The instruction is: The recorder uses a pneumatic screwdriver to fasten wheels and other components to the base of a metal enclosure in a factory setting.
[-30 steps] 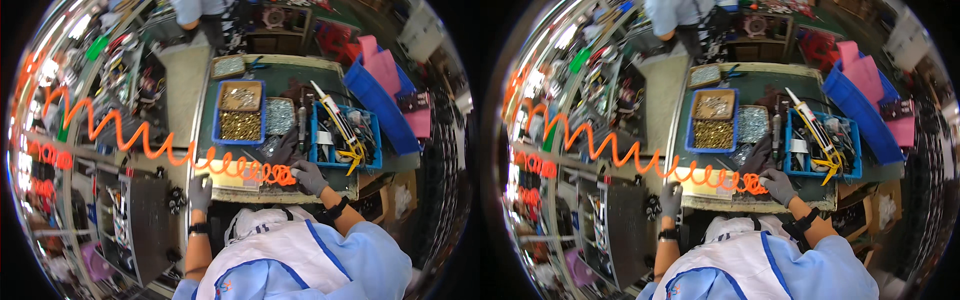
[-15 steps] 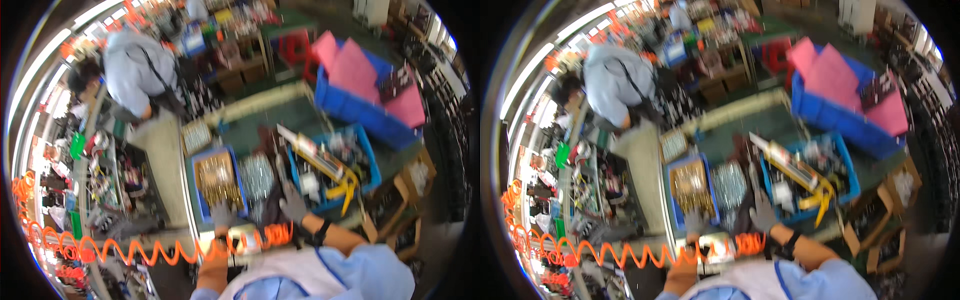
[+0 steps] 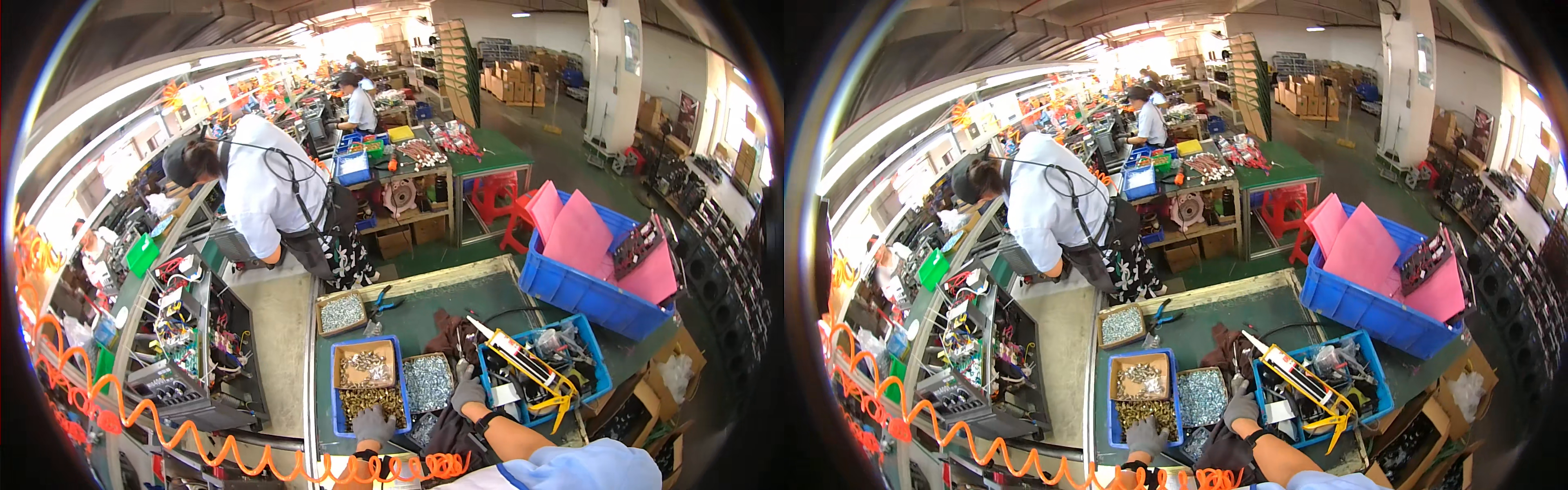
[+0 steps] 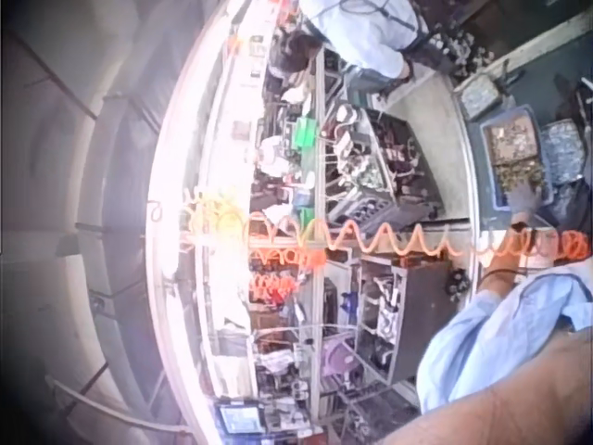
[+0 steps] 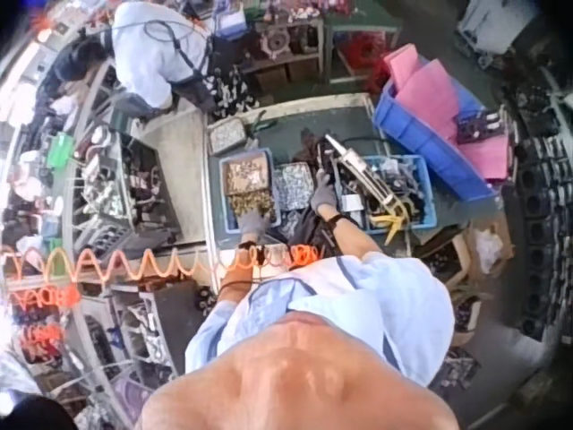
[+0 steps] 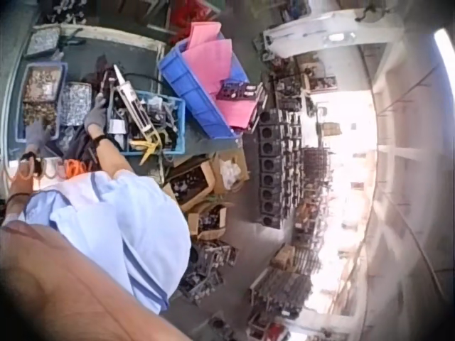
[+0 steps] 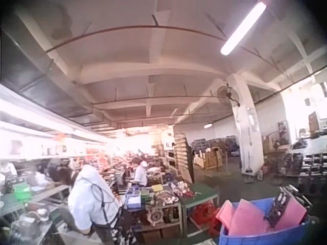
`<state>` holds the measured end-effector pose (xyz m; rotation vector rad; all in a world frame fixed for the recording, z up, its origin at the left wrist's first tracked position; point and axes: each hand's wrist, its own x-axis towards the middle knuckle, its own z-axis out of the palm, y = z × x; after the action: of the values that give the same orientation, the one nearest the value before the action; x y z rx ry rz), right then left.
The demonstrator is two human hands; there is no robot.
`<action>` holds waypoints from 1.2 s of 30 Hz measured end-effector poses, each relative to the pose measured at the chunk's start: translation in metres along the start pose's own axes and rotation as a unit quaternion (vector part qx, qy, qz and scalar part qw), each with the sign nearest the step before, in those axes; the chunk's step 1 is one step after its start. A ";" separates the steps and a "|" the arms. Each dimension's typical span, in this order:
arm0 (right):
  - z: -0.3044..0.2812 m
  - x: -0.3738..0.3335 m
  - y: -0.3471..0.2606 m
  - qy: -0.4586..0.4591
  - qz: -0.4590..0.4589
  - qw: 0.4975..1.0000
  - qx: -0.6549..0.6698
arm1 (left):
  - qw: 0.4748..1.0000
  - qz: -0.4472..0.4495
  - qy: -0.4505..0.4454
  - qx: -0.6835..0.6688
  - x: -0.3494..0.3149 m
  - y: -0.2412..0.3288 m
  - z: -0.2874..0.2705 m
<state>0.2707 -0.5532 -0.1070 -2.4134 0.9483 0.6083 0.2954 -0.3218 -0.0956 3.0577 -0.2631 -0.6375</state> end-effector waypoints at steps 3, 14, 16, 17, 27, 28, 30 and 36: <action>-0.007 -0.007 -0.002 0.039 -0.022 0.998 -0.036 | 0.998 0.038 0.058 -0.001 0.002 -0.005 0.013; -0.076 -0.036 0.001 0.056 -0.109 0.992 0.025 | 0.992 0.094 0.077 -0.039 -0.010 -0.007 0.010; -0.084 -0.027 0.010 0.036 -0.096 0.980 0.168 | 0.987 0.106 0.109 -0.047 -0.016 -0.005 0.009; -0.088 -0.031 0.012 0.033 -0.140 0.965 0.221 | 0.986 0.117 0.105 -0.061 -0.017 -0.007 0.008; -0.115 -0.074 0.073 -0.304 -0.144 0.697 0.633 | 0.985 0.078 0.001 -0.153 -0.003 -0.015 0.010; -0.117 -0.081 0.075 -0.311 -0.146 0.686 0.642 | 0.975 0.106 0.089 -0.171 -0.005 -0.019 0.014; -0.117 -0.092 0.080 -0.322 -0.151 0.662 0.659 | 0.981 0.018 0.097 -0.165 0.002 -0.015 0.008; -0.108 -0.103 0.090 -0.400 -0.109 0.602 0.682 | 0.952 0.014 0.244 -0.186 0.019 -0.016 0.001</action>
<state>0.1623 -0.6214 0.0113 -0.6562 0.3480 0.4635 0.3150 -0.3089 -0.1048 2.7163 -0.1528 0.0811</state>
